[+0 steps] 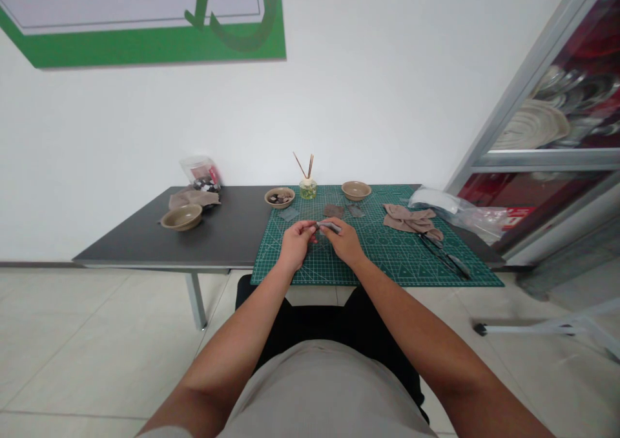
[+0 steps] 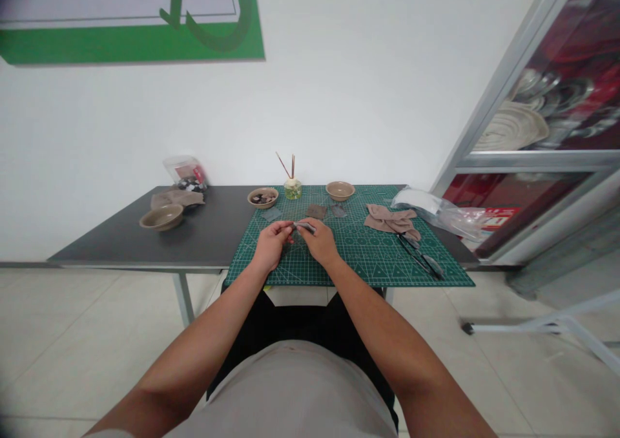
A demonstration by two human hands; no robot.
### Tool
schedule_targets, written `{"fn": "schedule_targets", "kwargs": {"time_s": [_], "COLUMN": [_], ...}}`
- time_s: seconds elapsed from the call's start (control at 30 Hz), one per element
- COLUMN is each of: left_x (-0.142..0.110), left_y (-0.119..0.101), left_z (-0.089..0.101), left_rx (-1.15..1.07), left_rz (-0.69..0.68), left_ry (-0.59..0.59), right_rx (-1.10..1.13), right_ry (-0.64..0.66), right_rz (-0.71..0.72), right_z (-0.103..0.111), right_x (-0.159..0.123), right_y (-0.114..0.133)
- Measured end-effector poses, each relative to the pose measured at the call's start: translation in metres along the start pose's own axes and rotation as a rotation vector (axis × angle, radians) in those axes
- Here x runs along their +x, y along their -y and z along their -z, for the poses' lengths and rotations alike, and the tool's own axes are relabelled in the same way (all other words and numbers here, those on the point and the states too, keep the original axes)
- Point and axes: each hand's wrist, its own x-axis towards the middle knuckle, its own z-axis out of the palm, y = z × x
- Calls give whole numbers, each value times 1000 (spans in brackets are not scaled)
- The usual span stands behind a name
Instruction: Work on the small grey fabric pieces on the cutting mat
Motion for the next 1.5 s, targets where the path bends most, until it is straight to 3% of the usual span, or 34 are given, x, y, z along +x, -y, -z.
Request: {"fn": "schedule_targets", "kwargs": {"time_s": [0.57, 0.77, 1.13, 1.37, 1.5], "left_x": [0, 0, -1, 0, -1], "left_y": [2, 2, 0, 0, 0], "left_z": [2, 2, 0, -2, -3], "left_rx": [-9, -42, -13, -28, 55], "left_rz": [-6, -3, -30, -57, -94], "left_ry": [19, 26, 22, -27, 29], "right_rx": [64, 54, 71, 35, 111], "right_ry": [26, 66, 66, -109, -104], "right_rz": [-92, -25, -35, -113, -184], "right_z": [2, 2, 2, 2, 0], "right_x": [-2, -1, -1, 2, 2], "right_y": [2, 0, 2, -3, -3]}}
